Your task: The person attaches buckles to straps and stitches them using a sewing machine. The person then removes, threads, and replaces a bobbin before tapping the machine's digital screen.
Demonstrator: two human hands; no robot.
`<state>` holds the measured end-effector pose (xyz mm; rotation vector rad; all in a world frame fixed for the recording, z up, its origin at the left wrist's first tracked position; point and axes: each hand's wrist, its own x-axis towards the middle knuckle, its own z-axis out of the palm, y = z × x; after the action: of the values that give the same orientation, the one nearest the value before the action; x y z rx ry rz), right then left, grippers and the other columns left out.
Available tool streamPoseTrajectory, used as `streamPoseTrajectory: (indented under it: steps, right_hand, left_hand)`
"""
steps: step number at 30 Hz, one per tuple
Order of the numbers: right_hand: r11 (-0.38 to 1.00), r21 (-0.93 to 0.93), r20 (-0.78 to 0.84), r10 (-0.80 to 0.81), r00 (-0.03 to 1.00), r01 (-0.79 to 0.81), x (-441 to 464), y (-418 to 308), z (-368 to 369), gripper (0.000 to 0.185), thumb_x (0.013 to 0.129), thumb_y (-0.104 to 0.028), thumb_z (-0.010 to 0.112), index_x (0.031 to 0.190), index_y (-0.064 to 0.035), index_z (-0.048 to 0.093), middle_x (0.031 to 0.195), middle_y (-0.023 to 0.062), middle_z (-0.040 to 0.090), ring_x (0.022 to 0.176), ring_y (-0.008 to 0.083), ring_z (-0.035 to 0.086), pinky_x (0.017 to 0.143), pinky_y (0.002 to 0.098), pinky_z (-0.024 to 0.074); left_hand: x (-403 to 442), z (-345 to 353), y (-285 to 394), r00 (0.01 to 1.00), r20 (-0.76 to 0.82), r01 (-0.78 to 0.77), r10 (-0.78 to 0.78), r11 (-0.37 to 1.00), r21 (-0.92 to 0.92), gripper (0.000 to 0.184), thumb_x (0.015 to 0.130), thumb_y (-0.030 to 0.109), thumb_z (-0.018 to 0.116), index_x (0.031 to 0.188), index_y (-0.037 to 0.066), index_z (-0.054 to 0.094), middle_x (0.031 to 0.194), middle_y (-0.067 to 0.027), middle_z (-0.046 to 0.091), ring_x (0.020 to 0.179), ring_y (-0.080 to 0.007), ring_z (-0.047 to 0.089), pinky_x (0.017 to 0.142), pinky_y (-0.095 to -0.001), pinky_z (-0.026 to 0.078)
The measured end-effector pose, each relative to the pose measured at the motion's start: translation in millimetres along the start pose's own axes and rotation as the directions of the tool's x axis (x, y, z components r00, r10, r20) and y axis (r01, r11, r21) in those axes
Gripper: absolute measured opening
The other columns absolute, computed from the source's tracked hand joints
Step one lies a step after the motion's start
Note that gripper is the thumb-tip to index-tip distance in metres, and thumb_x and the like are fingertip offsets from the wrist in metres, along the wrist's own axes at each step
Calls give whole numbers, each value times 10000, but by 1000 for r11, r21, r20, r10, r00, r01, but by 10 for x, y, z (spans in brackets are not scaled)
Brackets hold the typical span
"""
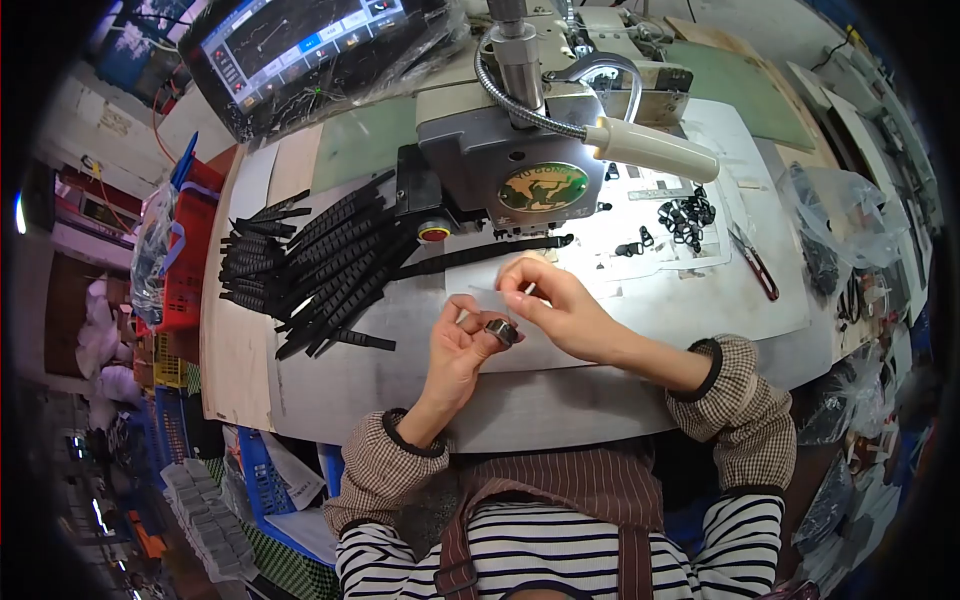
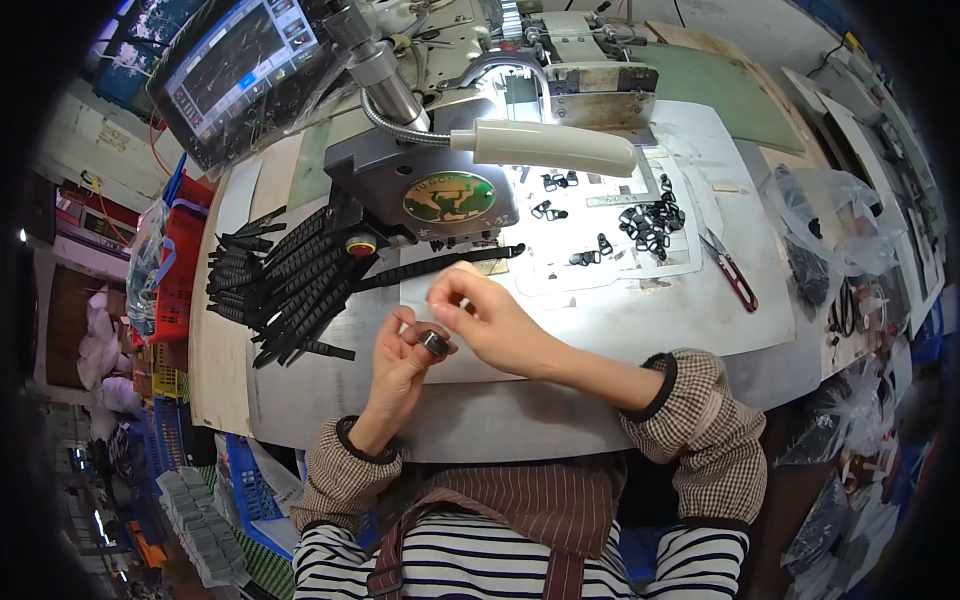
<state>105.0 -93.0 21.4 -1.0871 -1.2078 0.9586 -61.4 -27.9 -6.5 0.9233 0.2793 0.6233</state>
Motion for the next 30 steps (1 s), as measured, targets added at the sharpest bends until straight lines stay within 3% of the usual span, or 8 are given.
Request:
streamPoseTrajectory:
  steps: [4, 8, 11, 15, 19, 25, 28, 30]
  right_hand:
    - [840, -313, 379, -318, 869, 443, 177, -202, -48, 89, 808, -54, 586, 847, -41, 507, 949, 67, 519, 866, 228, 495, 744, 319, 415]
    - [784, -514, 358, -171, 918, 346, 186, -243, -78, 112, 780, -27, 598, 848, -40, 511, 933, 81, 528, 886, 260, 506, 768, 345, 414]
    - [916, -351, 219, -120, 968, 193, 118, -44, -122, 90, 834, -88, 577, 891, -36, 531, 902, 81, 530, 823, 219, 533, 703, 326, 430]
    - [924, 16, -67, 382, 922, -382, -54, 15, -156, 212, 931, -208, 522, 1016, -21, 577, 947, 22, 593, 760, 67, 554, 659, 210, 460]
    - [923, 36, 195, 369, 909, -383, -324, -71, -37, 284, 913, -219, 550, 1086, 2, 589, 770, 48, 625, 675, 74, 557, 589, 228, 457]
    - [926, 178, 251, 284, 925, -333, -521, -161, 116, 254, 935, -232, 510, 967, 15, 564, 730, 34, 601, 624, 73, 532, 576, 227, 446]
    - [897, 219, 370, 289, 883, -385, -556, -194, 87, 286, 958, -277, 446, 923, -11, 543, 725, 19, 579, 634, 70, 514, 587, 220, 428]
    - [888, 204, 455, 287, 843, -412, -587, -216, 73, 310, 970, -308, 404, 911, -32, 532, 721, 7, 561, 647, 68, 501, 597, 216, 414]
  left_hand:
    - [-25, -25, 20, 997, -23, -64, 69, 981, 184, 392, 807, -10, 645, 975, 73, 301, 971, -185, 603, 928, -219, 623, 797, -297, 542]
    - [-68, -51, -5, 991, 11, -132, 132, 975, 181, 394, 799, -50, 634, 953, 77, 295, 976, -199, 601, 909, -209, 623, 783, -281, 538]
    - [-83, -73, 26, 992, -46, -111, 121, 977, 183, 407, 788, -56, 644, 961, 81, 302, 987, -200, 602, 903, -207, 624, 784, -276, 534]
    - [-132, -59, 57, 974, -176, -105, 142, 974, 203, 444, 764, -45, 678, 996, 86, 322, 985, -189, 608, 903, -209, 628, 785, -272, 529]
    - [-239, 50, 82, 955, -203, -131, 215, 923, 362, 500, 699, -1, 755, 1002, 74, 365, 937, -136, 616, 871, -170, 611, 785, -262, 493]
    - [-348, 159, 43, 908, -39, -290, 418, 693, 660, 639, 575, 124, 849, 1063, 50, 443, 931, -77, 603, 913, -160, 543, 853, -326, 398]
    - [-348, 240, 258, 901, 195, -351, 389, 386, 853, 595, 577, 160, 841, 1075, 36, 542, 993, -75, 610, 956, -199, 543, 877, -329, 394]
    - [-398, 212, 270, 925, 259, -362, 277, 443, 820, 468, 574, 179, 836, 984, 51, 652, 1014, -61, 636, 975, -230, 549, 900, -349, 395]
